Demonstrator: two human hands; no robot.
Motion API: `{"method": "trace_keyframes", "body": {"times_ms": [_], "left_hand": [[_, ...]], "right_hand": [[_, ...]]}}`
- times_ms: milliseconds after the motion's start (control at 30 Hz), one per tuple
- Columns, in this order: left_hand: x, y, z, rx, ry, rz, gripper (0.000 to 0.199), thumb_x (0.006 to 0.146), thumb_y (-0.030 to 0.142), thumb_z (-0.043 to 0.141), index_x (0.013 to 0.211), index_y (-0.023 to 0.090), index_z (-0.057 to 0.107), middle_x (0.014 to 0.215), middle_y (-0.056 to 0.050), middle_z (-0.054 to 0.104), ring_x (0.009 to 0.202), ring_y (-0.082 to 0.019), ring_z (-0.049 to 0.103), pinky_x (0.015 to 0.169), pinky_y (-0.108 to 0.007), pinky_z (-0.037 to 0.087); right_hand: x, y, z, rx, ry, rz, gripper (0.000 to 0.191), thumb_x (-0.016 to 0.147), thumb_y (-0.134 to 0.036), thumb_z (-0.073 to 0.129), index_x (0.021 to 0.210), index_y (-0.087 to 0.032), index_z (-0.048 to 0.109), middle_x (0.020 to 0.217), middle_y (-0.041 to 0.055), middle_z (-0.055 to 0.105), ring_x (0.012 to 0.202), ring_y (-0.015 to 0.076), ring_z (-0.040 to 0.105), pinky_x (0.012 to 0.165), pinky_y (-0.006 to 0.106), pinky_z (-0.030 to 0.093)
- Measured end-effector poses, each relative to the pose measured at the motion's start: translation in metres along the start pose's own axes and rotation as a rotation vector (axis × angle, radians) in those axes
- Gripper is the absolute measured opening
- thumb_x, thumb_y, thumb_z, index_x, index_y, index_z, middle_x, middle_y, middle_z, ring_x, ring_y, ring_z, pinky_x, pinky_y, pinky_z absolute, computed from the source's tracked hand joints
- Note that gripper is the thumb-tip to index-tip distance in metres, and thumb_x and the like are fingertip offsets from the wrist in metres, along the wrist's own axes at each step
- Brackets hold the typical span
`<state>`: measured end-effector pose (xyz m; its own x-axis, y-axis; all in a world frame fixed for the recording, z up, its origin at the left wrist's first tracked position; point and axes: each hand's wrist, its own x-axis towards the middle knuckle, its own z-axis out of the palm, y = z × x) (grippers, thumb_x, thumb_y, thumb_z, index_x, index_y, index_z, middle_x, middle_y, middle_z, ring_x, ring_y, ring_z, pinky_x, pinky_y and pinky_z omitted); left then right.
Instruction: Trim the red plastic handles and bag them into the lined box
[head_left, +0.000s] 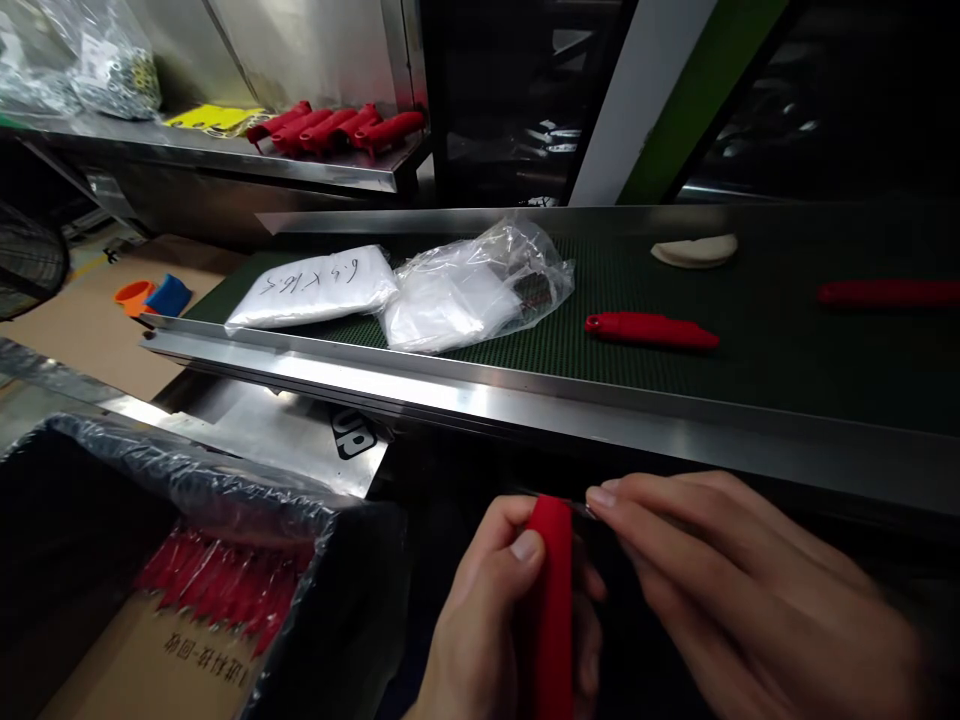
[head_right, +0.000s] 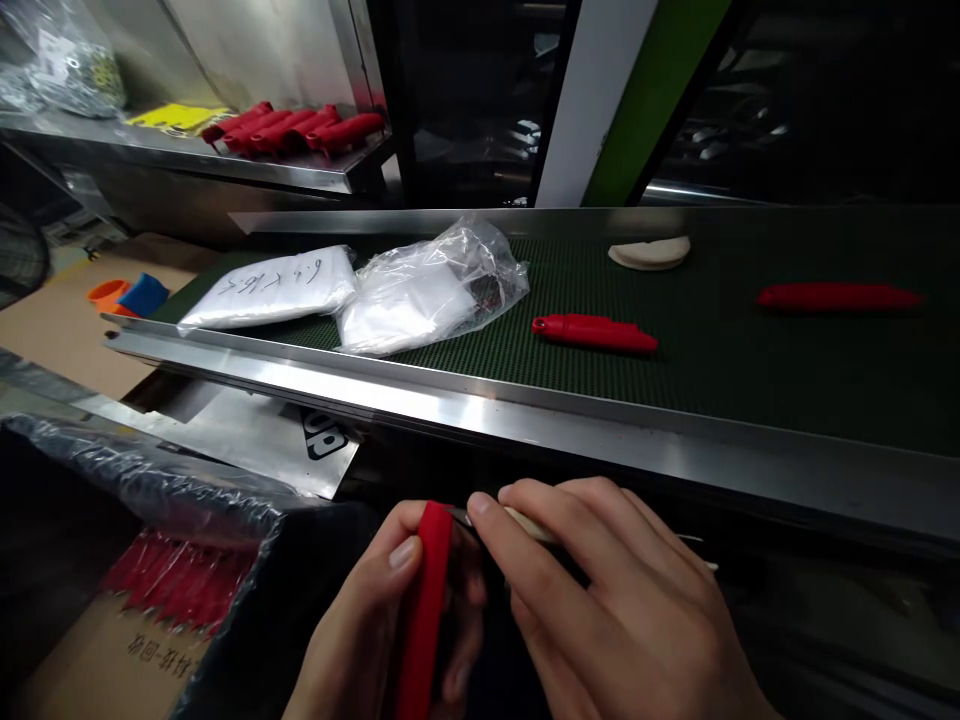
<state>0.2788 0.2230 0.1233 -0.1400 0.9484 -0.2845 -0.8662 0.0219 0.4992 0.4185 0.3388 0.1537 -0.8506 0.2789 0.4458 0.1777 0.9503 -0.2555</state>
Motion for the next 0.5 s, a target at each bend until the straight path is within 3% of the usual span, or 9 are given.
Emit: {"method": "trace_keyframes", "body": {"times_ms": [300, 400, 500], "left_hand": [[0.0004, -0.0045, -0.0021, -0.046, -0.046, 0.019, 0.024, 0.094, 0.042, 0.043, 0.098, 0.018, 0.05, 0.084, -0.002, 0.063, 0.039, -0.005, 0.048, 0.032, -0.013, 0.039], [0.0013, -0.0063, -0.0039, -0.046, -0.012, -0.003, 0.024, 0.093, 0.043, 0.045, 0.097, 0.019, 0.051, 0.084, -0.002, 0.063, 0.039, -0.006, 0.048, 0.031, -0.014, 0.038], [0.0018, -0.003, -0.0028, -0.012, 0.028, -0.042, 0.027, 0.092, 0.047, 0.046, 0.098, 0.021, 0.051, 0.068, 0.0, 0.061, 0.037, -0.007, 0.045, 0.031, -0.013, 0.036]], "right_hand": [[0.0031, -0.0027, 0.0021, -0.006, -0.007, -0.009, 0.045, 0.088, 0.0, 0.053, 0.13, -0.013, 0.058, 0.119, 0.009, 0.059, 0.109, 0.0193, 0.054, 0.089, 0.035, 0.045], [0.0023, -0.0053, 0.0007, 0.006, -0.009, -0.033, 0.042, 0.089, -0.001, 0.053, 0.129, -0.013, 0.059, 0.119, 0.0088, 0.059, 0.107, 0.0195, 0.054, 0.088, 0.035, 0.045], [-0.0015, -0.0096, 0.0002, -0.019, -0.01, -0.049, 0.041, 0.088, -0.002, 0.052, 0.126, -0.015, 0.06, 0.115, 0.0076, 0.061, 0.102, 0.02, 0.055, 0.083, 0.035, 0.045]]}}
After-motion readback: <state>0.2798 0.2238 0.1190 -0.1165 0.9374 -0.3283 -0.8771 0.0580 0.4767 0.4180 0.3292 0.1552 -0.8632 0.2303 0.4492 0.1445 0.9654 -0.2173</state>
